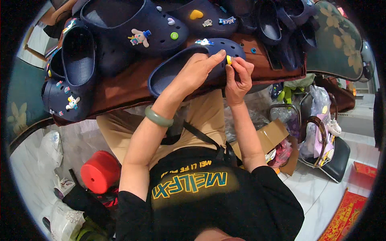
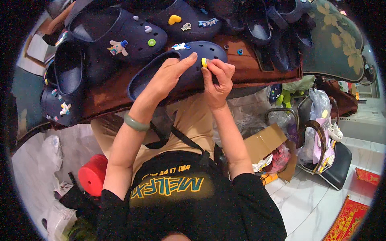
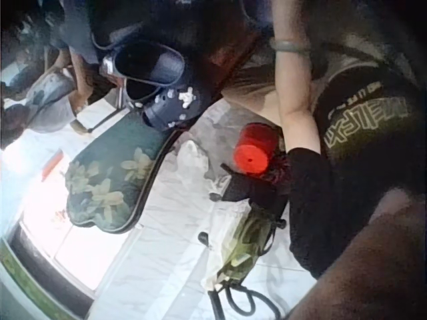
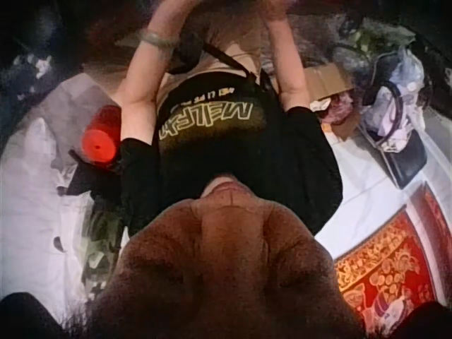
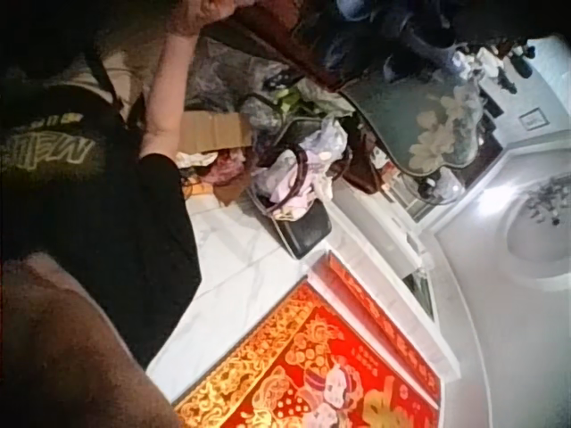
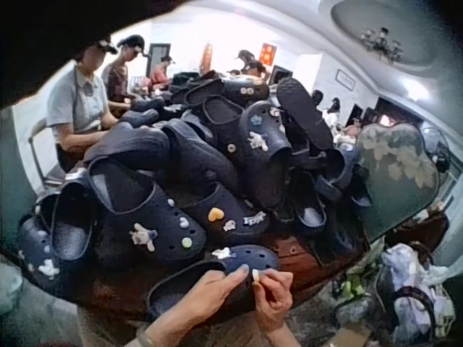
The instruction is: The worker is attaching small decorative charms to clogs at a manufacturing station.
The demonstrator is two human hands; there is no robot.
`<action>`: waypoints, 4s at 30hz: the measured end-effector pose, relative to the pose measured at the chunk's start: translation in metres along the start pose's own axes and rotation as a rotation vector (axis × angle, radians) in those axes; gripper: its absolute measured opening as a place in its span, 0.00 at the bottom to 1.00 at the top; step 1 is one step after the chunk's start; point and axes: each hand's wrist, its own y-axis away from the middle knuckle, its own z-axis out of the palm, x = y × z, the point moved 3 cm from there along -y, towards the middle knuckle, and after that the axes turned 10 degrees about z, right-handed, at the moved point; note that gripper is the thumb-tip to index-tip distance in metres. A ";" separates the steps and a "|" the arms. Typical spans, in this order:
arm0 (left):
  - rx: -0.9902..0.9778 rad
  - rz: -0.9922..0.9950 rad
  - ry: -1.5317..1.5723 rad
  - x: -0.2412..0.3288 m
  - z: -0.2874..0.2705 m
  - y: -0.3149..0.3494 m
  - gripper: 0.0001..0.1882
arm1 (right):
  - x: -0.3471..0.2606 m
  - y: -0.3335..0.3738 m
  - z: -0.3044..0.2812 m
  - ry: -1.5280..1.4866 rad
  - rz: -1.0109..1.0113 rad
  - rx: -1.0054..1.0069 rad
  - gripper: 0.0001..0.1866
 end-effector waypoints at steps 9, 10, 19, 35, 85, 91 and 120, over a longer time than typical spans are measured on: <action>-0.104 0.365 -0.232 -0.005 0.004 -0.003 0.14 | -0.009 -0.026 -0.013 -0.045 0.267 -0.272 0.06; -0.087 0.313 -0.185 -0.007 0.003 -0.003 0.15 | -0.009 -0.035 -0.015 -0.104 0.333 -0.361 0.09; 0.059 0.363 0.079 0.001 0.011 -0.002 0.16 | -0.005 -0.078 -0.012 -0.019 0.171 -0.753 0.09; -0.005 0.257 -0.008 -0.001 0.006 0.000 0.17 | -0.006 -0.014 -0.004 -0.005 0.162 -0.179 0.08; -0.091 0.175 0.109 0.009 0.010 0.010 0.17 | -0.024 -0.089 -0.004 0.454 -0.507 -0.493 0.10; -0.031 0.115 -0.089 0.007 0.006 0.005 0.16 | -0.035 -0.087 -0.003 0.710 -0.709 -0.721 0.15; -0.037 0.128 -0.216 0.007 0.004 0.003 0.21 | -0.004 -0.131 -0.002 0.682 -0.366 -1.173 0.23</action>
